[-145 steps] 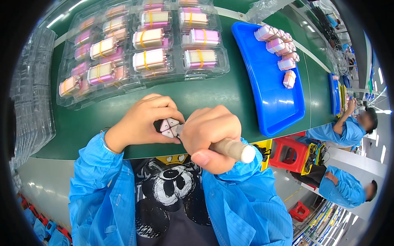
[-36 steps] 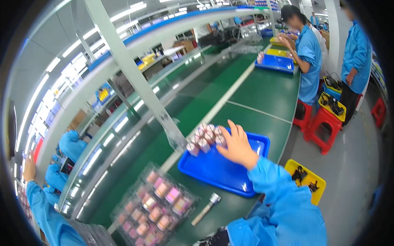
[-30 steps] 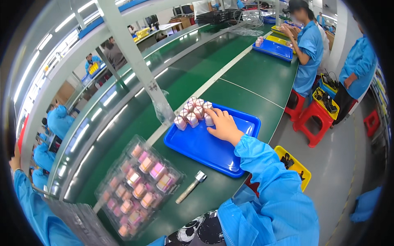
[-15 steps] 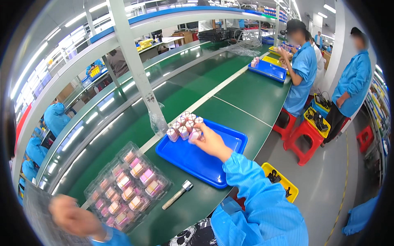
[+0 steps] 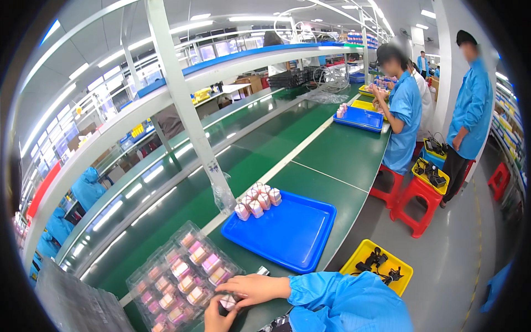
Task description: Applying a marking or adhesive tool to the center of bundled cylindrical components on an assembly line.
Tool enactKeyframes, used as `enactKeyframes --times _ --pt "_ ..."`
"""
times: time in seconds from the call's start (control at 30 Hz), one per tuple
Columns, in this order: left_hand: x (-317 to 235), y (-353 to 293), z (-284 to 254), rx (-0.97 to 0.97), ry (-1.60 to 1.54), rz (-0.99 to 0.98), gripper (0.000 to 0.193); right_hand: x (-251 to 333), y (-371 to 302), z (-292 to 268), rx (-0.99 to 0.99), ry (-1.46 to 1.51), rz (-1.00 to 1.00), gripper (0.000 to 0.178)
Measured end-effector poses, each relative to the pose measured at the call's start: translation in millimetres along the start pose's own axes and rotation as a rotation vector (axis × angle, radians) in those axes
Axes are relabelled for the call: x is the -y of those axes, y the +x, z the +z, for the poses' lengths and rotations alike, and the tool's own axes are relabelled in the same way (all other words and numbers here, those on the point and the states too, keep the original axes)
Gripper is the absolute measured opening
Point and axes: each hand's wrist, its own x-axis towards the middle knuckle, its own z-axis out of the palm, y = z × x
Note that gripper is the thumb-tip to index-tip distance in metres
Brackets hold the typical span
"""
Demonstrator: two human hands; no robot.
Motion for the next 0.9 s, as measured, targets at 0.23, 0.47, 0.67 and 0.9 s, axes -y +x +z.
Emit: enactKeyframes --times 0.23,0.47,0.67,0.9 --pt "12.7 -11.8 12.3 -0.128 -0.084 0.280 0.039 -53.2 1.4 -25.5 -0.240 -0.363 0.109 0.036" --pt "-3.0 -10.3 6.3 -0.050 0.018 0.317 0.040 -60.9 6.8 -11.9 -0.184 -0.574 0.185 0.021" --pt "-3.3 -12.6 1.0 0.047 -0.079 0.188 0.041 -37.7 12.8 -14.3 -0.467 -0.674 -0.029 0.015" --pt "4.1 -11.1 3.2 -0.033 -0.170 0.244 0.040 -28.5 -13.1 2.0 -0.211 -0.487 -0.044 0.019"
